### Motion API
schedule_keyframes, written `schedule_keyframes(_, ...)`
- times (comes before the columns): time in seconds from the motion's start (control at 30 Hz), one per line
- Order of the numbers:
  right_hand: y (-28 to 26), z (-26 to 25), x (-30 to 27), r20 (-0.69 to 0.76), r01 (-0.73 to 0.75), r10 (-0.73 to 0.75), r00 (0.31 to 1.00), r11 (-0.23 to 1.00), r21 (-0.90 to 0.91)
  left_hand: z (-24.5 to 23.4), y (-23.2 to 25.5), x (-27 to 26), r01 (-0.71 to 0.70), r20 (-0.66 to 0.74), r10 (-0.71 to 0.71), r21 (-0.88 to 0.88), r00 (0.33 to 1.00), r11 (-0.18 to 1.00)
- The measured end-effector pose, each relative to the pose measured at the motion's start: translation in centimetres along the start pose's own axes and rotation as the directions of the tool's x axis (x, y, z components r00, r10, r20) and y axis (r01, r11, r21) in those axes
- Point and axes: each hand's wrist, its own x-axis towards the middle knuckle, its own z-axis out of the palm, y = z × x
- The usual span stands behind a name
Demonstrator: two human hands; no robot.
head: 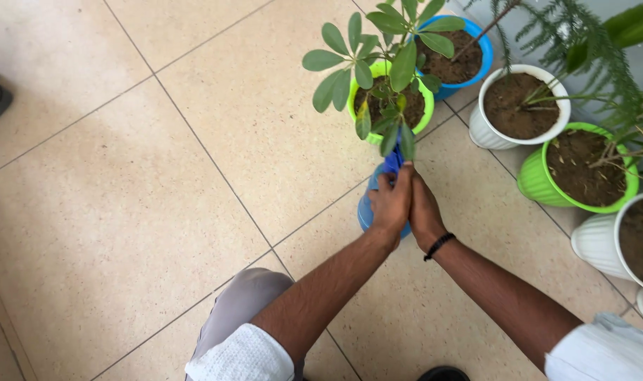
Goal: The person uses a blue handheld pressure sprayer to water several potted plants arranged on a tiled floor. They move from plant to plant, spraying the soil and leaves, and occasionally pump the sprayer to maintain pressure.
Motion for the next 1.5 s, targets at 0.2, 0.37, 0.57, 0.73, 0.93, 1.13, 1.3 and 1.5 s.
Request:
schedule_keyframes(0.2, 2.0, -1.5, 1.1, 0.012, 0.069, -0.069, 0.998, 0.998, 0.004, 0.1, -0.4, 1.3, -0.182, -0.043, 0.186, 0.077, 0.982, 0.98)
schedule_keyframes(0.37, -1.9, -0.6, 0.4, 0.018, -0.051, 0.051, 0.999, 0.998, -0.028, 0.5, 0.6, 1.4, -0.184, -0.054, 0.191, 0.113, 0.98, 0.976)
schedule_keyframes(0.57, -1.6, -2.2, 0.8, 0.055, -0.001, 0.001, 0.998, 1.0, -0.004, 0.9, 0.0, 2.5, -0.233, -0.014, 0.238, 0.153, 0.971, 0.96)
schedule_keyframes(0.73, -1.3, -3.6, 1.9, 0.166, 0.065, -0.052, 0.985, 0.995, -0.074, 1.0, -0.8, 3.6, -0.228, -0.018, 0.233, 0.137, 0.972, 0.964)
schedule_keyframes(0.93, -4.0, -1.7, 0.7, 0.087, -0.036, 0.05, 0.995, 0.987, -0.158, 0.0, 1.0, 2.2, -0.168, 0.049, 0.164, 0.123, 0.985, 0.978)
schedule_keyframes(1.13, -3.8, -2.3, 0.6, 0.118, 0.012, 0.002, 0.993, 0.993, -0.119, -0.8, 1.6, 1.6, -0.217, 0.086, 0.211, 0.074, 0.974, 0.973)
schedule_keyframes(1.3, -3.3, -2.4, 1.1, 0.163, 0.094, -0.071, 0.984, 0.986, -0.138, -1.0, 1.2, 2.4, -0.212, 0.09, 0.208, 0.032, 0.974, 0.977)
schedule_keyframes(1.5, -2.9, -1.6, 0.6, 0.041, 0.061, -0.053, 0.998, 0.974, -0.218, -0.7, 0.8, 2.6, -0.255, 0.058, 0.249, 0.159, 0.967, 0.954)
